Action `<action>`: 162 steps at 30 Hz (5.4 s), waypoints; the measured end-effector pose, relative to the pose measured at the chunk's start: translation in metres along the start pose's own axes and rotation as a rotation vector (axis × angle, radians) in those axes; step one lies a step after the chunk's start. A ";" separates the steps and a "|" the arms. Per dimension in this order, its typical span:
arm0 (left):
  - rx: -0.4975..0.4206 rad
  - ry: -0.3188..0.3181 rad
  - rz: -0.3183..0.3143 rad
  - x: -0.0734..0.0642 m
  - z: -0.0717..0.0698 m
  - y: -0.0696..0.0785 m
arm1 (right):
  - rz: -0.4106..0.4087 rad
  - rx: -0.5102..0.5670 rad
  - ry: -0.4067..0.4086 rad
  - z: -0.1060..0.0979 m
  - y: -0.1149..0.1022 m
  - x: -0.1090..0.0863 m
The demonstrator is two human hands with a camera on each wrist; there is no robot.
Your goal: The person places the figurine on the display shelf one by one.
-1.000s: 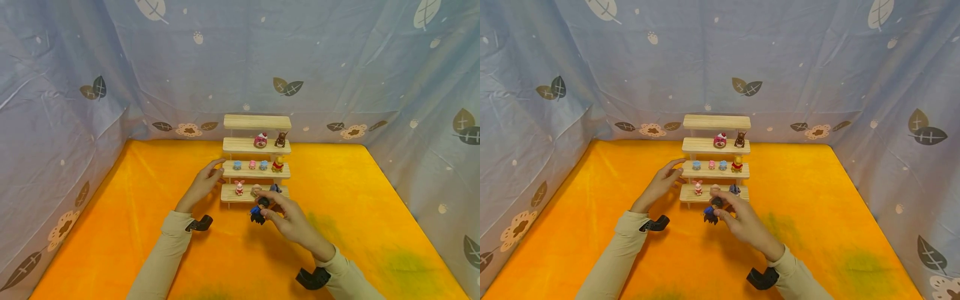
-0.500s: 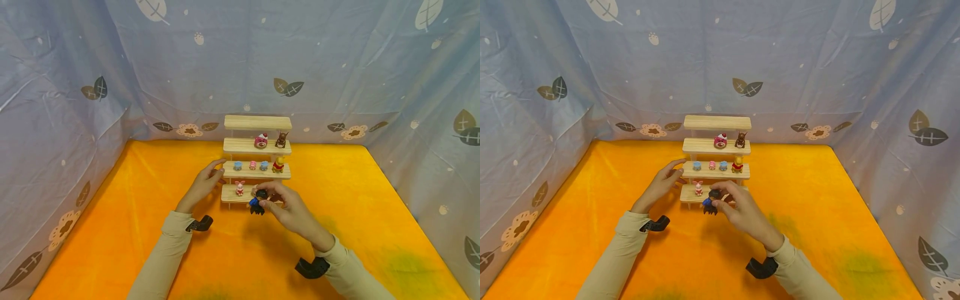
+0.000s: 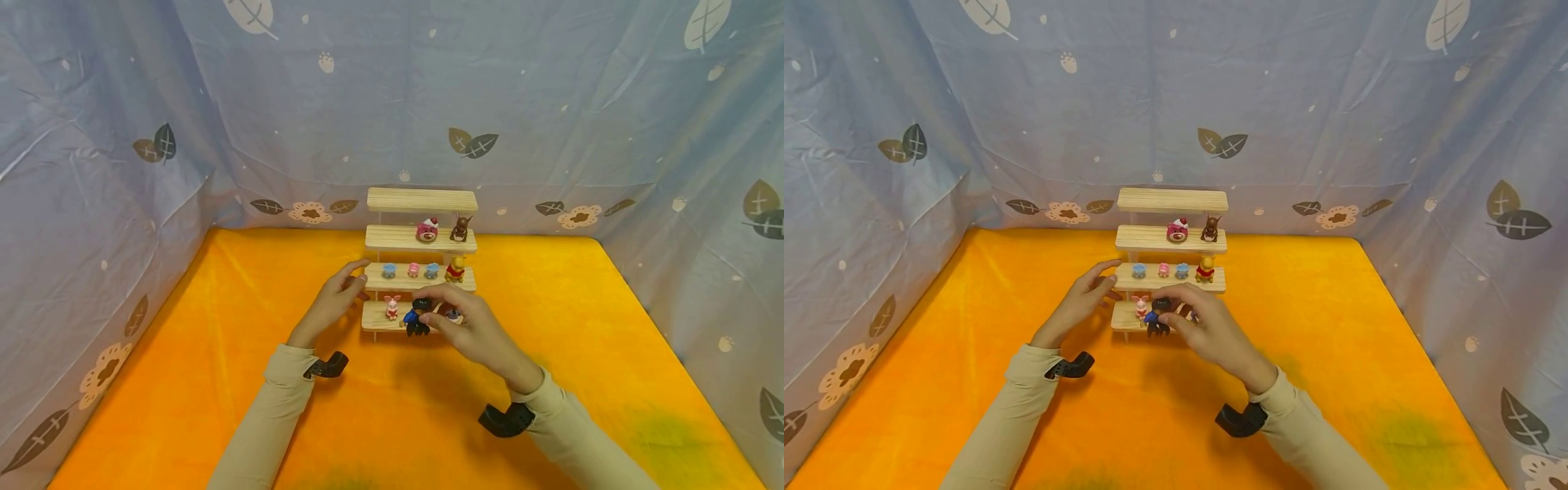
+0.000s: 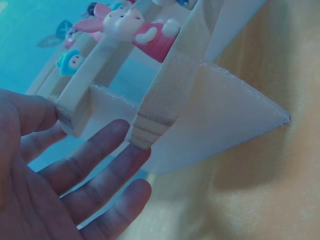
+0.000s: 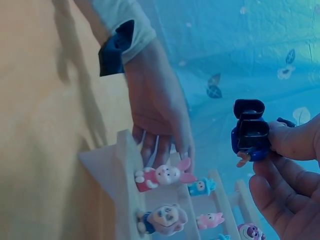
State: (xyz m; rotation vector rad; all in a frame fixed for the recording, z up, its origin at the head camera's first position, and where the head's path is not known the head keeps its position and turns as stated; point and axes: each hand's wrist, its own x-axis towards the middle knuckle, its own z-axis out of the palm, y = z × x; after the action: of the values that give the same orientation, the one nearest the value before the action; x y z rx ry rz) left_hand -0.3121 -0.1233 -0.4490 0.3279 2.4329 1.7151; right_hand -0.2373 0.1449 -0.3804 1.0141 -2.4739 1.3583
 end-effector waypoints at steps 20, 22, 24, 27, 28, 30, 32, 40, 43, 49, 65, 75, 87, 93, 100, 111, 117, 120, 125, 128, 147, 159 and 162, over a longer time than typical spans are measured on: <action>0.003 -0.016 -0.024 0.002 -0.001 -0.003 | 0.005 -0.089 0.040 -0.011 -0.008 0.032; -0.001 -0.020 -0.034 0.003 0.000 -0.003 | -0.020 -0.141 0.054 -0.011 -0.007 0.036; -0.004 -0.023 -0.038 0.004 0.000 -0.002 | -0.031 -0.166 0.066 -0.013 -0.006 0.040; -0.006 -0.022 -0.040 0.004 0.000 -0.002 | -0.027 -0.182 0.078 -0.016 -0.005 0.046; -0.005 -0.020 -0.038 0.004 0.000 -0.003 | -0.023 -0.184 0.079 -0.017 -0.004 0.048; -0.001 -0.015 -0.034 0.003 0.000 -0.003 | -0.020 -0.184 0.082 -0.019 -0.003 0.053; 0.001 -0.010 -0.027 0.003 0.000 -0.004 | -0.029 -0.177 0.081 -0.021 -0.002 0.058; -0.006 -0.003 -0.006 0.003 -0.001 -0.003 | -0.049 -0.154 0.059 -0.027 0.002 0.075; -0.007 -0.008 -0.014 0.003 -0.001 -0.003 | -0.037 -0.158 0.051 -0.030 0.004 0.081; -0.019 -0.022 -0.030 0.001 -0.001 0.008 | -0.004 -0.178 0.038 -0.035 0.006 0.094; -0.026 -0.036 -0.026 -0.014 -0.006 0.036 | 0.050 -0.224 0.020 -0.039 0.010 0.119; -0.018 -0.008 -0.001 0.002 -0.002 -0.001 | 0.123 -0.245 -0.009 -0.035 0.021 0.132; 0.015 0.002 -0.005 0.002 0.000 0.001 | 0.179 -0.309 -0.005 -0.031 0.031 0.148; 0.010 0.002 -0.016 0.002 -0.001 0.002 | 0.171 -0.350 -0.006 -0.027 0.034 0.153; -0.005 -0.001 -0.018 0.002 -0.002 0.003 | 0.098 -0.412 0.023 -0.018 0.040 0.155; -0.021 -0.007 -0.018 0.002 -0.003 0.003 | 0.073 -0.460 0.026 -0.013 0.047 0.155; -0.008 -0.017 -0.008 0.001 -0.003 0.003 | 0.097 -0.477 0.009 -0.011 0.047 0.155; -0.015 -0.022 -0.007 0.001 -0.004 0.003 | 0.097 -0.490 0.009 -0.010 0.047 0.155; -0.016 -0.016 -0.020 0.001 -0.004 0.001 | 0.087 -0.508 0.013 -0.009 0.047 0.155; -0.001 -0.006 -0.024 0.002 -0.004 -0.001 | 0.085 -0.514 0.011 -0.009 0.048 0.155; 0.008 -0.007 -0.001 0.002 -0.003 0.000 | 0.090 -0.531 -0.023 -0.009 0.047 0.154; 0.006 -0.011 -0.003 0.001 -0.003 0.001 | 0.097 -0.454 -0.071 -0.023 0.040 0.148; 0.007 -0.012 -0.009 0.000 -0.004 0.003 | 0.109 -0.414 -0.056 -0.031 0.034 0.145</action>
State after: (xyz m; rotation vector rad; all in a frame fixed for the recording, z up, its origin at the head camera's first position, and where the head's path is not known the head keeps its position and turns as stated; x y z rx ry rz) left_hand -0.3133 -0.1260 -0.4445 0.3265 2.4288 1.6962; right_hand -0.3750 0.1109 -0.3245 0.8409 -2.7234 0.7928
